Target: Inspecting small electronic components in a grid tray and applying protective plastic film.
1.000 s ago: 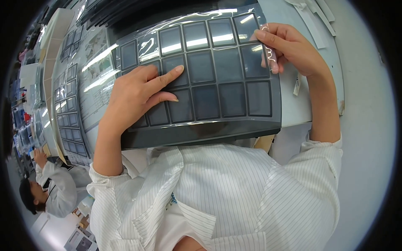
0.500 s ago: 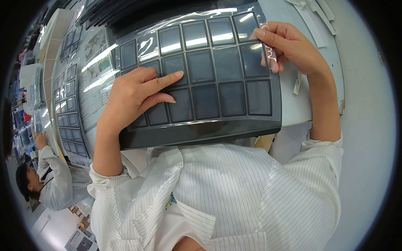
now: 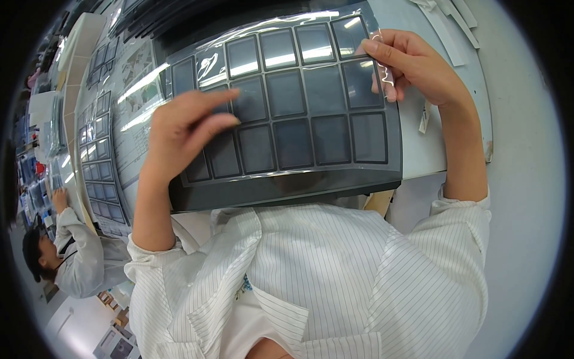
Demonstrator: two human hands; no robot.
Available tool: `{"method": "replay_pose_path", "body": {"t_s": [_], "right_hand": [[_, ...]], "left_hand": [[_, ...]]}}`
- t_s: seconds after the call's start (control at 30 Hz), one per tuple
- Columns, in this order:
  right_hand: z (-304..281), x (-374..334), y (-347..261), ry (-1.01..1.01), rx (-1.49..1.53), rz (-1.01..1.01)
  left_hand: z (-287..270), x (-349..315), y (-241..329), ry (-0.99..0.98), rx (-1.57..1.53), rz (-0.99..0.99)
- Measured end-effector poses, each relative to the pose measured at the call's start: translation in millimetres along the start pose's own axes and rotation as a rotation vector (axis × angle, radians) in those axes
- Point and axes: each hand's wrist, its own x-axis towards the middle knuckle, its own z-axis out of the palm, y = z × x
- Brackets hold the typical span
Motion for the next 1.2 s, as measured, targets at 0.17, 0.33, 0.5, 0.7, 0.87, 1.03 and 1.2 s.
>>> {"method": "replay_pose_path", "body": {"t_s": [0.17, 0.33, 0.5, 0.7, 0.87, 1.03, 1.2], "right_hand": [[5.4, -0.7, -4.4, 0.007, 0.040, 0.021], [6.9, -1.2, -3.7, -0.004, -0.012, 0.014], [3.3, -2.9, 3.9, -0.048, 0.029, -0.023], [5.9, -6.9, 2.4, -0.021, 0.065, -0.077], [8.1, -7.6, 4.0, -0.039, 0.099, -0.100], [7.5, -1.0, 5.6, -0.038, 0.097, -0.084], [5.3, -6.8, 0.0, -0.031, 0.040, -0.087]], "left_hand": [[-3.3, -2.9, -20.0, 0.527, -0.241, -0.322], [-14.7, -2.1, -34.7, 0.543, -0.170, -0.415], [-8.3, -12.0, -60.7, 0.493, 0.246, -0.328], [-8.9, -6.4, -52.8, 0.541, -0.242, -0.483], [-10.8, -9.7, -59.9, 0.537, -0.373, -0.463], [-17.4, -8.6, -62.0, 0.371, -0.536, -0.580], [-25.5, -9.1, -54.6, 0.291, -0.717, -0.685]]}}
